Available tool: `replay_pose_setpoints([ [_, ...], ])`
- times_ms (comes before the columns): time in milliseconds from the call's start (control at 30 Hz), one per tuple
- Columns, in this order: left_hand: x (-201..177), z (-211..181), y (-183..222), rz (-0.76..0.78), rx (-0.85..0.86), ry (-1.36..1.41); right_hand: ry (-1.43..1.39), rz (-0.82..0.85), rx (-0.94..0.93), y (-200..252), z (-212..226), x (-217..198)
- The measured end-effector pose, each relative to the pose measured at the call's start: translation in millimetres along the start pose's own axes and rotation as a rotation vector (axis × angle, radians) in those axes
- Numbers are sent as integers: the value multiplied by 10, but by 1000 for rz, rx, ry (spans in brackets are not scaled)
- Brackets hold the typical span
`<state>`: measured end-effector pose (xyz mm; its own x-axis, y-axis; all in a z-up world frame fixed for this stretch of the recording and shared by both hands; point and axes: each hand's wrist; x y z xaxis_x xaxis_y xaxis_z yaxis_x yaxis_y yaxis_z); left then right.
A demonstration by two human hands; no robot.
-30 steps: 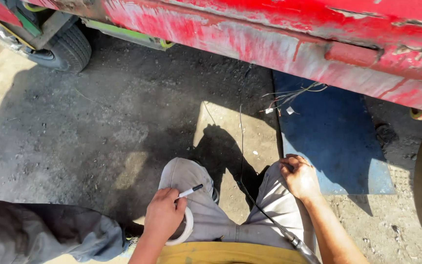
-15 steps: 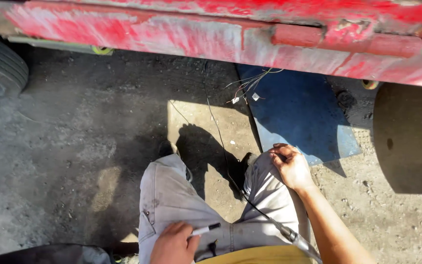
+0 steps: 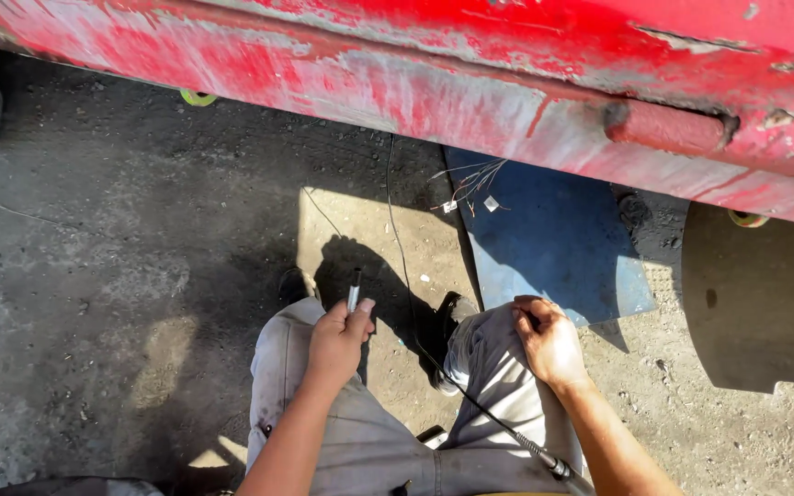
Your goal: Testing and repairing electrical wiring on the underside of a truck using a circuit tester and tape.
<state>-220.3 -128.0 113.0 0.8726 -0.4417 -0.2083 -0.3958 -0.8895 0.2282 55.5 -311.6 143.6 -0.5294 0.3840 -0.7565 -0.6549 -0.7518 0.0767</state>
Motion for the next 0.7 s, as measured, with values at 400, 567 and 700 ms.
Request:
replay_pose_setpoints([
  [400, 176, 13, -69, 207, 25, -391, 20, 20, -5, -86, 42, 29],
  [567, 193, 19, -39, 247, 21, -461, -17, 15, 3, -81, -51, 64],
  [700, 120, -79, -18, 267, -22, -464, -36, 15, 21, -85, -38, 50],
])
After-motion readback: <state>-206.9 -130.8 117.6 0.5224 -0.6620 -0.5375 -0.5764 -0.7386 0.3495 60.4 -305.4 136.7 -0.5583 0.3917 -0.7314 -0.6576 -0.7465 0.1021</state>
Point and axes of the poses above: each hand's wrist, its own y-axis away from the middle knuckle, its own x-axis out of the palm, z = x × y, and after that the axes turned 4 degrees about y, right-handed
